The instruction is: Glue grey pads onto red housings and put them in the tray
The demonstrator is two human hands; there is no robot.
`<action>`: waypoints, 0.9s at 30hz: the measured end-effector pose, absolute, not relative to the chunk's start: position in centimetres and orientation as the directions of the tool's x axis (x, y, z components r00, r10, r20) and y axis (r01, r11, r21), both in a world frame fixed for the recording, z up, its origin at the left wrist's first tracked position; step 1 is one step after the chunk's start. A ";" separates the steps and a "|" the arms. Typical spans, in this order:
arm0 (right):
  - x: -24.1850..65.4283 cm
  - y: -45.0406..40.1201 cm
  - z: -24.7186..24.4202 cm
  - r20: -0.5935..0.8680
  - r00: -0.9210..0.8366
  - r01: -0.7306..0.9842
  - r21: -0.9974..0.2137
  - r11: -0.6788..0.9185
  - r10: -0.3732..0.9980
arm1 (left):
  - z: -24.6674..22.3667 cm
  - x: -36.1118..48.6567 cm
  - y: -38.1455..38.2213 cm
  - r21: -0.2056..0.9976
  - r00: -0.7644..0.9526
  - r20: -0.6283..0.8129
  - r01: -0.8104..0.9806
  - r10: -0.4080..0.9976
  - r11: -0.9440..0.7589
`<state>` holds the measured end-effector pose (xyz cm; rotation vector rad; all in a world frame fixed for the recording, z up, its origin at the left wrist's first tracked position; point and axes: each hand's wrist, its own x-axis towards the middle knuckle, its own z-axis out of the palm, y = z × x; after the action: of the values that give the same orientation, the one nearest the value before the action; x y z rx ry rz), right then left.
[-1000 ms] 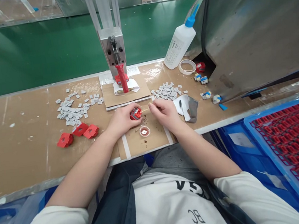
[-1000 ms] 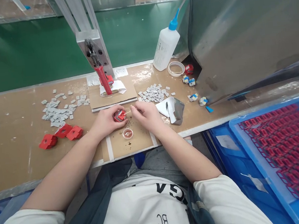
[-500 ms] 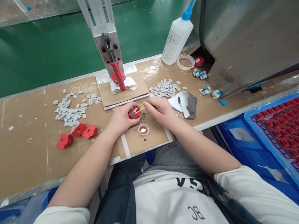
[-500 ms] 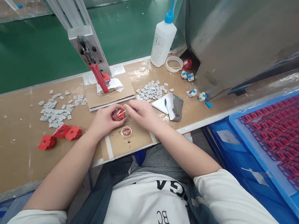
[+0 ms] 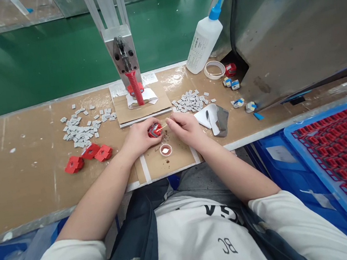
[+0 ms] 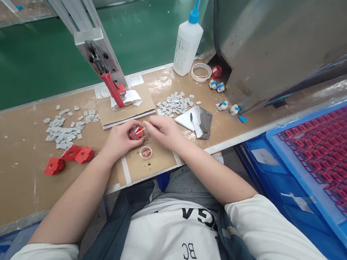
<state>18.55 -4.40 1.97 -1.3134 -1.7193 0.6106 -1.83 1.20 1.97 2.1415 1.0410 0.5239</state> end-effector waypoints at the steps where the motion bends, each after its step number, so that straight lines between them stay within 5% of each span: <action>1: 18.6 -4.4 2.0 0.336 -0.076 0.515 -0.793 0.325 0.939 | 2.0 -1.8 1.2 0.732 0.597 0.056 0.521 0.800 -0.439; 27: 19.2 -4.7 1.8 0.385 0.001 0.472 -0.814 0.339 0.923 | 2.1 -1.8 1.2 0.736 0.580 0.064 0.522 0.812 -0.431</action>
<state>19.23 -4.66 1.77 -1.2800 -1.6281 0.5794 -1.77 1.21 2.05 2.1279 1.0577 0.5469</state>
